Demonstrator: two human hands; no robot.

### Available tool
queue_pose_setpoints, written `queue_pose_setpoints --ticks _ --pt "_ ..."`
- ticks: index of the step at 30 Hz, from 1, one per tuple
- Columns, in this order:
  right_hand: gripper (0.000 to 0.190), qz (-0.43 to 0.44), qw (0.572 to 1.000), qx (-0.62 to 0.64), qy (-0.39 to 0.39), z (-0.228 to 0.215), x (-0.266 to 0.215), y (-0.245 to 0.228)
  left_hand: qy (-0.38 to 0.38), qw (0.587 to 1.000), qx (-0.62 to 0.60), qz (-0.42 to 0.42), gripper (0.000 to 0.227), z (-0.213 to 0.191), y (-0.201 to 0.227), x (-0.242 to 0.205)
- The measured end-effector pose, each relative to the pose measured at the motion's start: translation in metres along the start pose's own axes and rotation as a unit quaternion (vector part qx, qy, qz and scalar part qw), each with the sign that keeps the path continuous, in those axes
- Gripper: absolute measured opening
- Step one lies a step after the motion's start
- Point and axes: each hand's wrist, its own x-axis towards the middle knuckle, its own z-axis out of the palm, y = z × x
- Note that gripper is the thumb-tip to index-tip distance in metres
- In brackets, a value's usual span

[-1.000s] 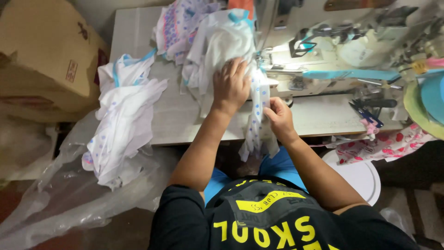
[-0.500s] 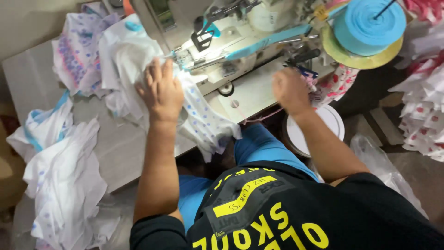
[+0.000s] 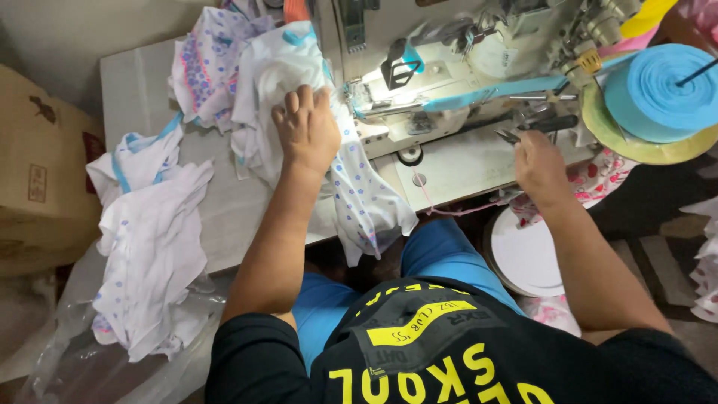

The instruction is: Sorting and organizing small fabric garments at a sewing workstation

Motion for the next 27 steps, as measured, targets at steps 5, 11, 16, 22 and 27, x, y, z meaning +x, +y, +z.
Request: queue_pose_setpoints --ticks 5,11,16,22,27 --pt "0.039 0.167 0.911 0.37 -0.075 -0.075 0.031 -0.131 -0.099 0.994 0.04 0.006 0.026 -0.032 0.012 -0.005" --pt "0.048 0.13 0.913 0.33 -0.201 -0.066 0.065 -0.172 0.023 0.995 -0.058 0.072 0.017 -0.067 0.002 -0.031" --pt "0.039 0.004 0.973 0.207 -0.098 -0.052 0.088 -0.216 -0.06 0.988 -0.144 0.015 0.005 -0.074 -0.006 -0.047" --pt "0.033 -0.127 0.989 0.01 0.08 0.002 0.119 -0.258 -0.164 0.942 -0.282 -0.08 0.012 -0.063 -0.005 -0.056" --pt "0.033 -0.111 0.985 0.048 0.124 0.025 0.137 -0.276 -0.161 0.939 -0.291 -0.093 0.019 -0.06 0.001 -0.06"
